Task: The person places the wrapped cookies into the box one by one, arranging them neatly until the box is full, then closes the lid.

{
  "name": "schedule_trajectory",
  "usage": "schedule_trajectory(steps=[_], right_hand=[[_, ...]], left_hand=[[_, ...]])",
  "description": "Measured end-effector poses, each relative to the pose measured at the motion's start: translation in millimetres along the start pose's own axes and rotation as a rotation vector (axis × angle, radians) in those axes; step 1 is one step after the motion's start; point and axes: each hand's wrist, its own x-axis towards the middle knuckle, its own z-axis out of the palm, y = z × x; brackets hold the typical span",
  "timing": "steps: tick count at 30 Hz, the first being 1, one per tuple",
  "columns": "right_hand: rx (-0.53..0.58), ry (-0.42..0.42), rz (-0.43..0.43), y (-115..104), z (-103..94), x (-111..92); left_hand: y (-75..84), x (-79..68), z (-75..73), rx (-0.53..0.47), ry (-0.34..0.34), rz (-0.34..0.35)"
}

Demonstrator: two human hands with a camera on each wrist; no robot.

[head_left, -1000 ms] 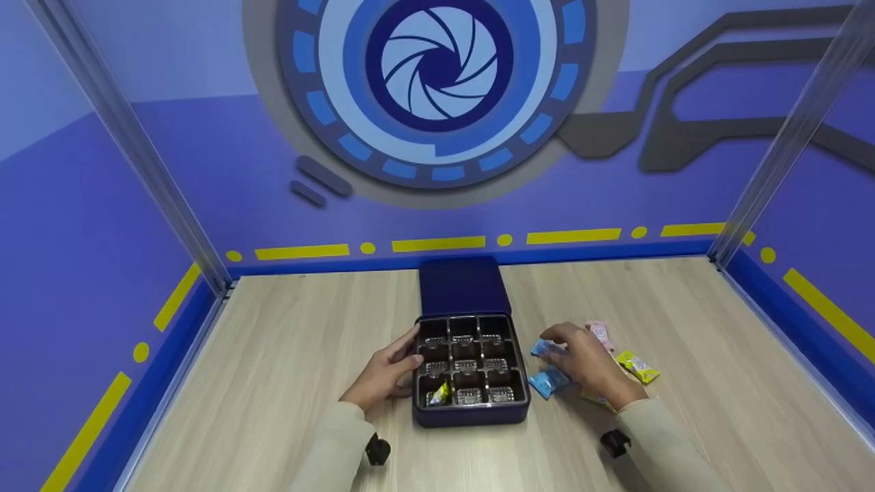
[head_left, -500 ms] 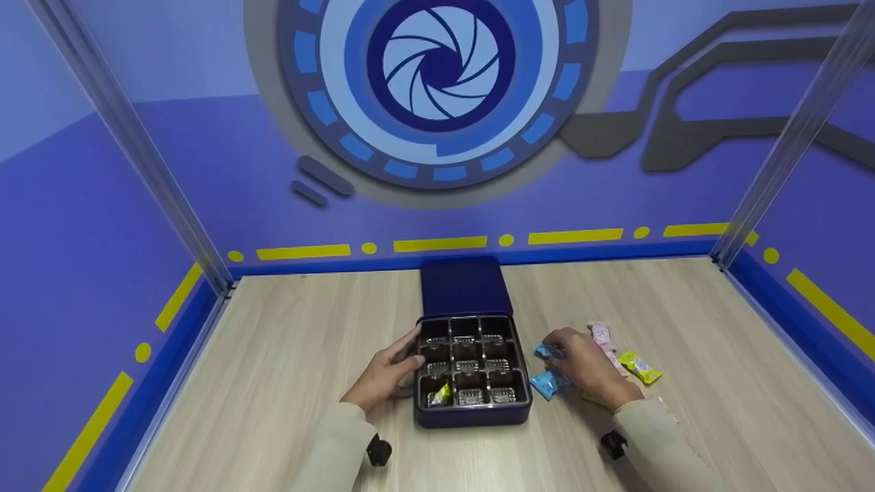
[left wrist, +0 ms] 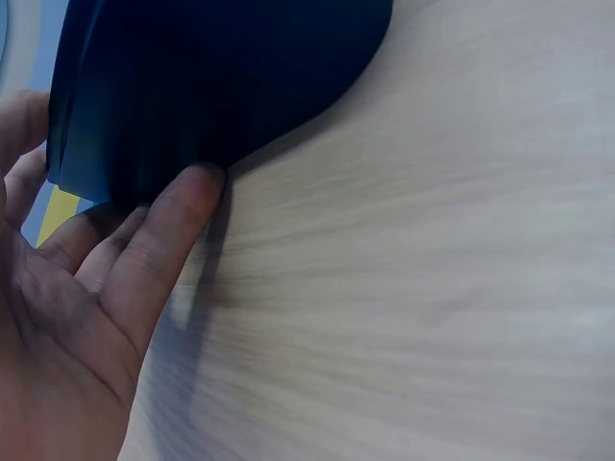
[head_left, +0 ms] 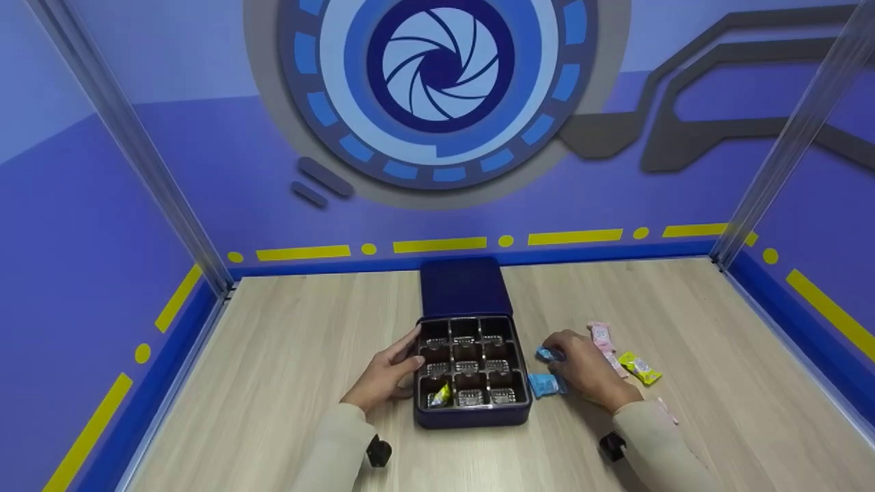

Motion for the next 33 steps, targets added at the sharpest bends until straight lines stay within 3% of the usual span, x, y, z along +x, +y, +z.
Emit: schedule_trajectory(steps=[4,12,33], right_hand=[[0.008,0.009,-0.004,0.7,-0.3,-0.2],[0.043,-0.006,0.071,0.0,-2.0,-0.8],[0.048,0.028,0.106,-0.8,-4.7,0.8]], left_hand=[[-1.3,0.1,-0.5,0.0,0.001,0.002],[-0.8,0.0,0.0,-0.005,0.012,-0.009],[0.1,-2.4,-0.4,-0.003,-0.003,0.016]])
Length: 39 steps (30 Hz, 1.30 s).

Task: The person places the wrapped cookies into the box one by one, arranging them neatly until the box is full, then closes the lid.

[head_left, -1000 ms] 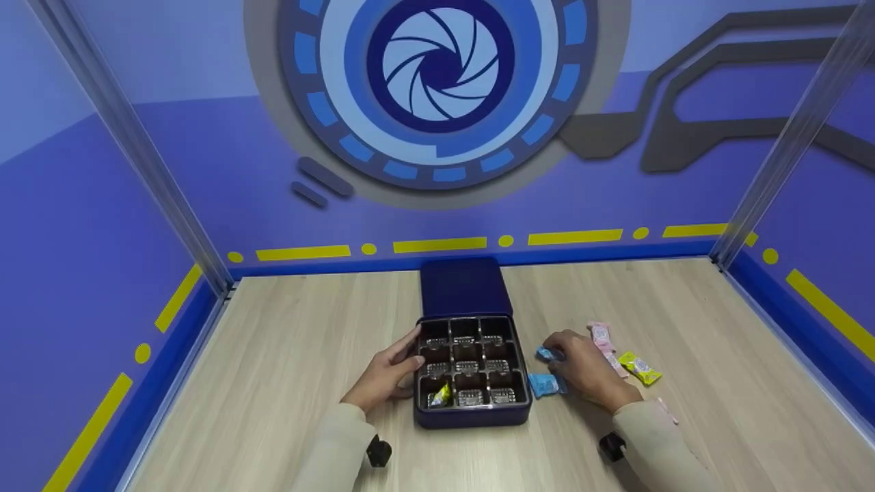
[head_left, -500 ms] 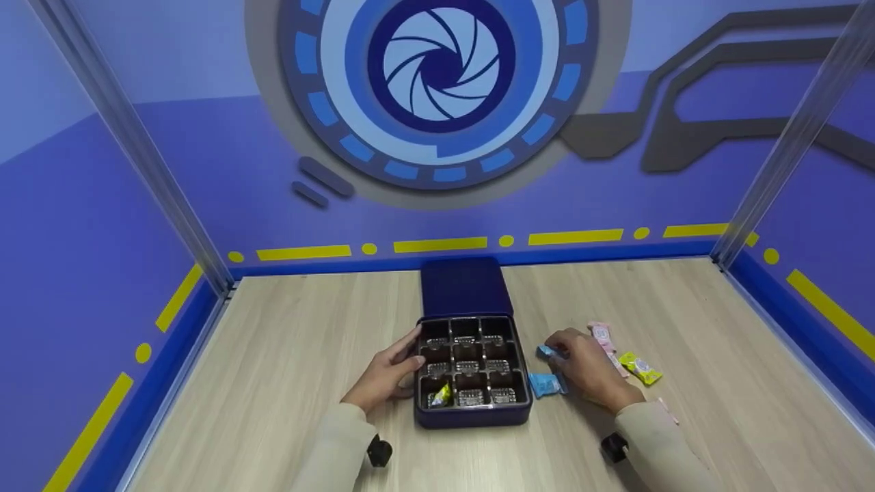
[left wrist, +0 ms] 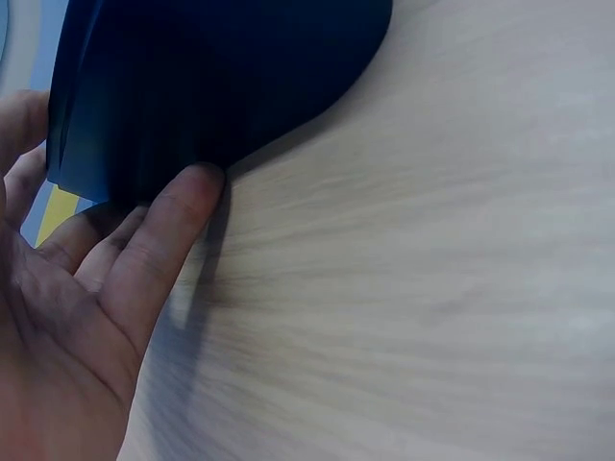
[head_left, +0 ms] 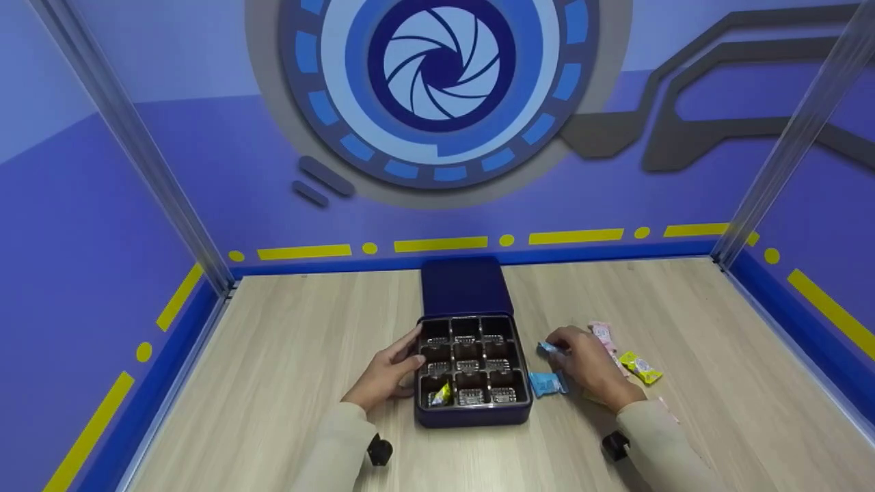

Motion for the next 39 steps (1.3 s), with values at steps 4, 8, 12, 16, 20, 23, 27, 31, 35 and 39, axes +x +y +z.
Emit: schedule_trajectory(steps=[4,8,12,16,20,23,27,31,35,39], right_hand=[[0.02,0.006,0.013,0,0.0,2],[0.034,0.011,0.022,-1,-0.6,3],[0.037,0.016,0.013,-3,-3.0,3],[0.049,0.024,0.005,-6,-5.0,3],[0.047,0.04,-0.009,-10,-6.5,3],[0.041,0.058,-0.029,-13,-7.5,4],[0.024,0.092,-0.077,-17,-8.4,5],[0.017,0.105,-0.097,-20,-8.4,7],[0.028,0.099,-0.094,-24,-8.8,8],[0.04,0.095,-0.086,-28,-10.1,9]], left_hand=[[1.4,-0.3,0.6,-0.004,0.005,-0.005],[2.5,-0.1,1.3,-0.013,0.009,-0.009],[2.9,0.4,1.9,-0.017,0.016,-0.016],[2.3,1.4,2.2,-0.024,0.016,-0.021],[3.2,0.2,2.7,-0.027,0.011,-0.023],[3.4,-1.0,2.6,-0.024,0.012,-0.019],[2.8,-1.1,1.9,-0.01,0.015,-0.015],[0.2,0.9,1.3,-0.02,0.016,-0.02],[-1.7,2.0,1.0,-0.036,0.014,-0.024],[-1.0,1.2,1.1,-0.039,0.009,-0.023]])
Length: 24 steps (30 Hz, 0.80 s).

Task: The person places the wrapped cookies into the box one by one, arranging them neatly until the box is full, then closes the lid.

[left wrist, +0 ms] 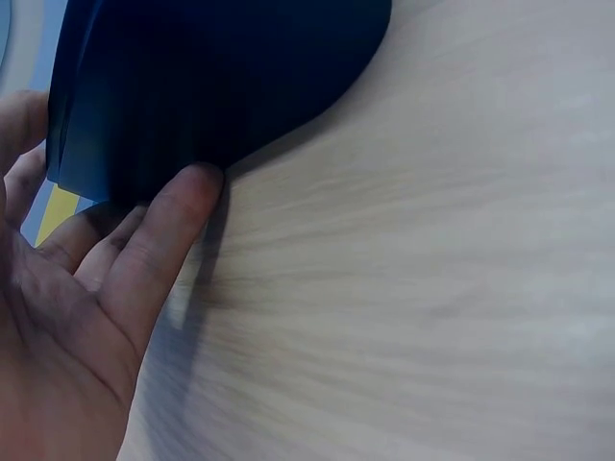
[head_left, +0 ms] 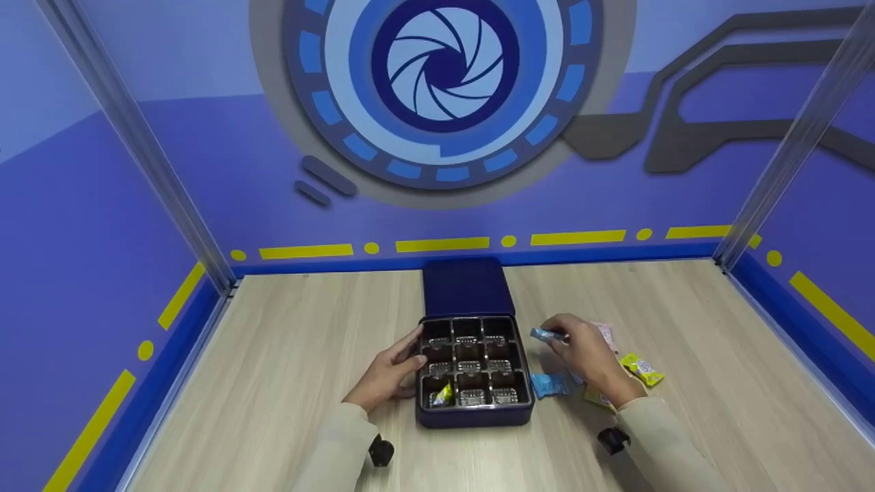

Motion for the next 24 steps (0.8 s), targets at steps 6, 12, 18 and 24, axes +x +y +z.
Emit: schedule_trajectory(steps=[6,12,18,24], right_hand=[[0.019,-0.001,-0.013,-6,-0.6,2],[0.033,-0.01,-0.021,-11,0.4,2],[0.053,0.033,-0.074,-12,2.8,3],[0.024,0.032,-0.093,-15,3.8,4]], left_hand=[[2.4,-2.3,-0.6,0.018,-0.01,0.003],[1.9,-1.9,0.6,0.021,0.007,-0.002],[1.8,-0.6,0.6,0.047,0.007,-0.008],[0.0,1.1,-1.4,0.014,-0.002,-0.024]])
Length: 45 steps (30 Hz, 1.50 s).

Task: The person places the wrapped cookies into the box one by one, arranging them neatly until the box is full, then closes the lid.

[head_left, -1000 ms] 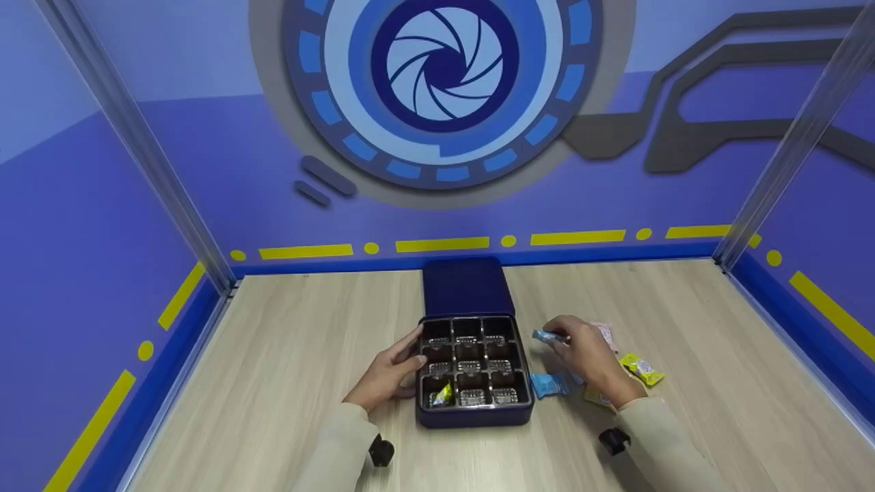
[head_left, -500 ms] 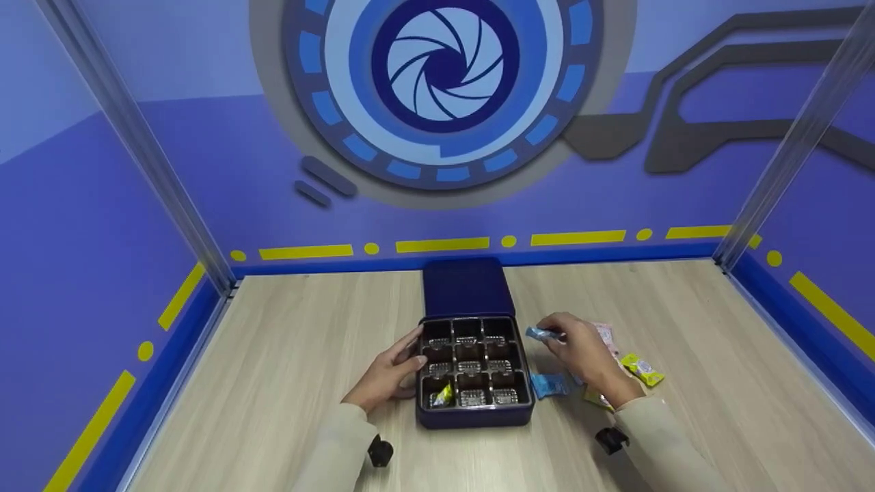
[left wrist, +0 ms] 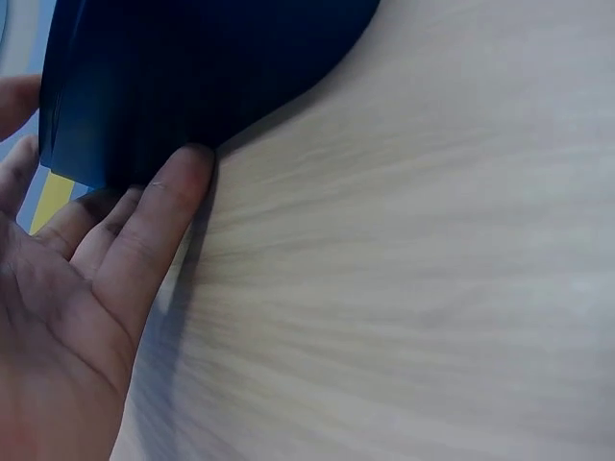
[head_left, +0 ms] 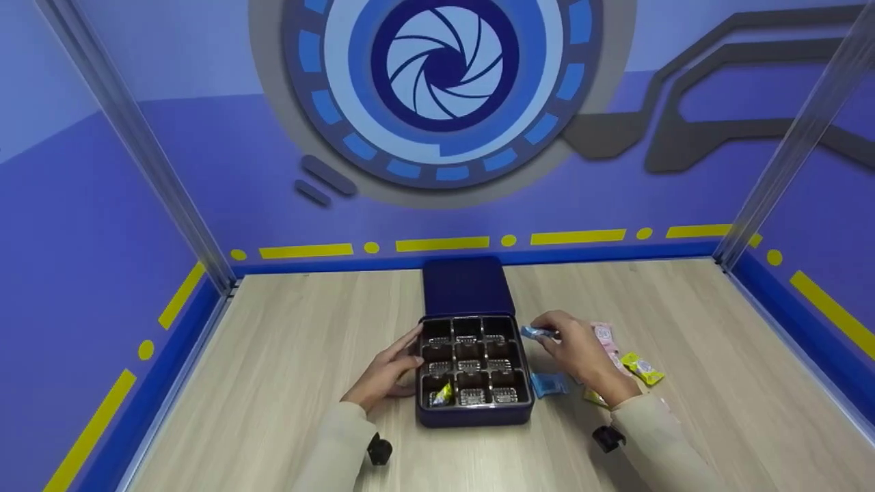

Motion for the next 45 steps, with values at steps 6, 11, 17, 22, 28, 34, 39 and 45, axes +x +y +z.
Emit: schedule_trajectory(steps=[6,11,17,22,28,34,39,45], right_hand=[[-0.016,0.0,-0.013,-4,-0.6,2],[0.003,0.022,-0.056,-7,-0.7,5],[0.018,0.0,-0.064,-12,1.5,7],[0.029,-0.018,-0.107,-14,3.8,9],[0.077,-0.055,-0.164,-17,7.8,13],[0.115,-0.103,-0.169,-21,11.7,17],[0.131,-0.131,-0.171,-25,15.2,20],[0.139,-0.155,-0.187,-34,18.7,25]], left_hand=[[-1.6,-0.3,-2.1,-0.007,-0.015,0.003],[-1.6,-1.1,-4.0,-0.012,-0.04,0.011],[-0.8,-0.9,-3.0,0.004,-0.03,0.01],[-0.9,-0.9,-2.0,0.015,-0.018,0.01],[-2.2,0.5,-3.1,0.013,-0.013,0.01],[-1.4,1.7,-2.5,0.009,-0.018,0.01],[0.0,1.1,-1.4,0.003,-0.007,0.004],[0.1,-0.2,-1.5,-0.002,0.007,0.003]])
